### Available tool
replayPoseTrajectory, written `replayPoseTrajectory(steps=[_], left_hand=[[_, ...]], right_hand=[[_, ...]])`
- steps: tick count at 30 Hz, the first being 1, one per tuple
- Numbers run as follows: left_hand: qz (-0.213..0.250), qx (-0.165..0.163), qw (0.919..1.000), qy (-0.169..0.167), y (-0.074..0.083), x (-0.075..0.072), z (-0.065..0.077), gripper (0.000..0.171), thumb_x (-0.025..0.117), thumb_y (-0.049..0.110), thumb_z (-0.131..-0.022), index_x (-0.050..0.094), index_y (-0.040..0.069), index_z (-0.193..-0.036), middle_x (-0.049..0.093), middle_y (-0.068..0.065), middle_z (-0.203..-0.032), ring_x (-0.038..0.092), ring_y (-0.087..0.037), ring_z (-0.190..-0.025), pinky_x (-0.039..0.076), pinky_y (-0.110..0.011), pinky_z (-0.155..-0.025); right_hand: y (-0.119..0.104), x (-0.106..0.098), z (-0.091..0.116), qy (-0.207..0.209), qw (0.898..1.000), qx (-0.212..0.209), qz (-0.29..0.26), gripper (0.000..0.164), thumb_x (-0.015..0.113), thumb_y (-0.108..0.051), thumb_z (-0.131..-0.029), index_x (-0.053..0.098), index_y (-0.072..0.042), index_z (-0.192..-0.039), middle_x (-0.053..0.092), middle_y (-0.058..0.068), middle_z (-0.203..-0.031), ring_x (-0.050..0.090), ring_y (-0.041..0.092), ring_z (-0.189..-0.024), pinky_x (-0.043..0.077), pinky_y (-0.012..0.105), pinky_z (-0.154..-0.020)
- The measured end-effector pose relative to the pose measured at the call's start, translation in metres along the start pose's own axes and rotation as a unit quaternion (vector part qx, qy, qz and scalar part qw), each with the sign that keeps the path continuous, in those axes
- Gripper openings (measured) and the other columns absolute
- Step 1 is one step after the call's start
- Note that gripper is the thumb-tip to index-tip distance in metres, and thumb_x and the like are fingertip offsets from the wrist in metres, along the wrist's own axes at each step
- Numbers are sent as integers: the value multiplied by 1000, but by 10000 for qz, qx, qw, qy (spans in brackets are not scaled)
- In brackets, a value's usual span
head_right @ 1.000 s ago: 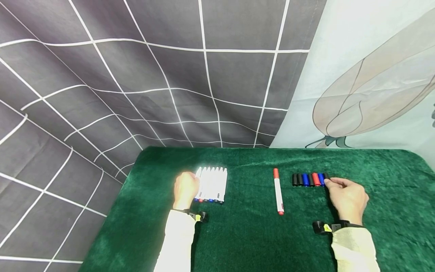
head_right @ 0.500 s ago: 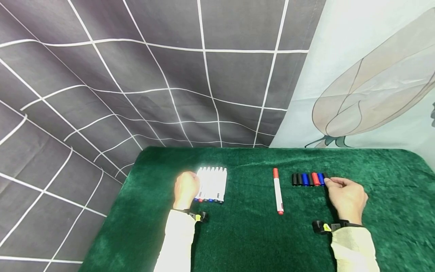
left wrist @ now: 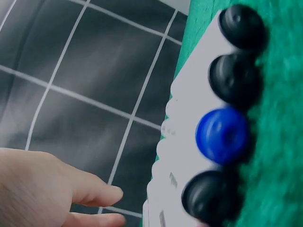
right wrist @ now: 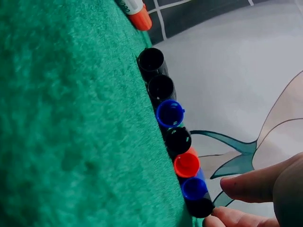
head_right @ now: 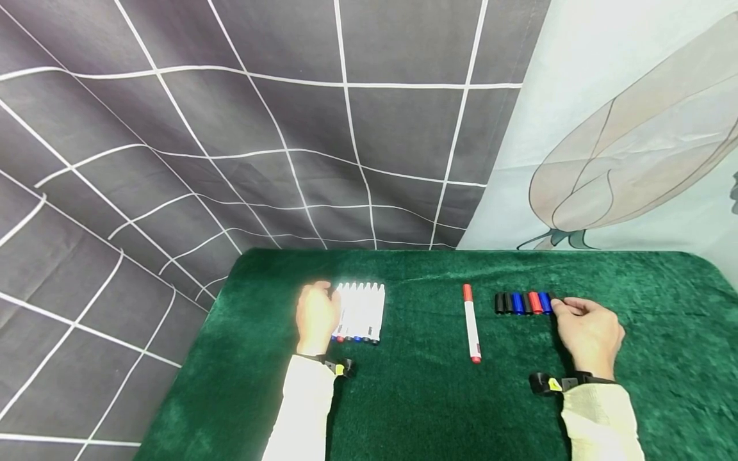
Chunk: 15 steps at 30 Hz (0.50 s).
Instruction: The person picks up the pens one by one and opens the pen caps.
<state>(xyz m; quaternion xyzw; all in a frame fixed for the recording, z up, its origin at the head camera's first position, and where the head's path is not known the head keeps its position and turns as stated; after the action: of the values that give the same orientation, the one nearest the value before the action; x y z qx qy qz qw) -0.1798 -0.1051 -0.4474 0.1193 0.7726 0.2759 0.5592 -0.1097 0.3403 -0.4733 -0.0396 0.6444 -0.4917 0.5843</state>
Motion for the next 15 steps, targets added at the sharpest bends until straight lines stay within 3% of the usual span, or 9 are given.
replayPoseTrajectory(steps=[6,15], left_hand=[[-39,966,9935,603,29,8,14,25,74,15,-84,74,4,-106,65,-17,-103,64,-37,-93,51,-48,-77],[-138,1963,9784,629,66,27,42,21,76,17,-82,75,9,-102,65,-9,-96,63,-27,-90,49,-41,-76]], right_hand=[[-6,0,3,132,9998,-136,-99,56,56,-37,-99,58,8,-132,68,27,-111,46,47,-125,23,59,-105],[-14,0,7,78,9995,-266,-155,59,56,-36,-99,53,11,-136,61,31,-125,42,50,-128,20,62,-106]])
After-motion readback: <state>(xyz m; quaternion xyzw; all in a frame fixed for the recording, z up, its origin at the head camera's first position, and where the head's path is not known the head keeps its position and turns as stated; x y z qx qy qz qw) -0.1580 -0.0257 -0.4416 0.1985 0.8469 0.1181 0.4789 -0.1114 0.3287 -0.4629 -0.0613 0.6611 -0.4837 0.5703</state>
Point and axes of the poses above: each hand's wrist, its own z-axis away from the middle knuckle, its own x-axis out of the palm, y = z × x, the point moved 4 cm from there along -z, towards the middle knuckle
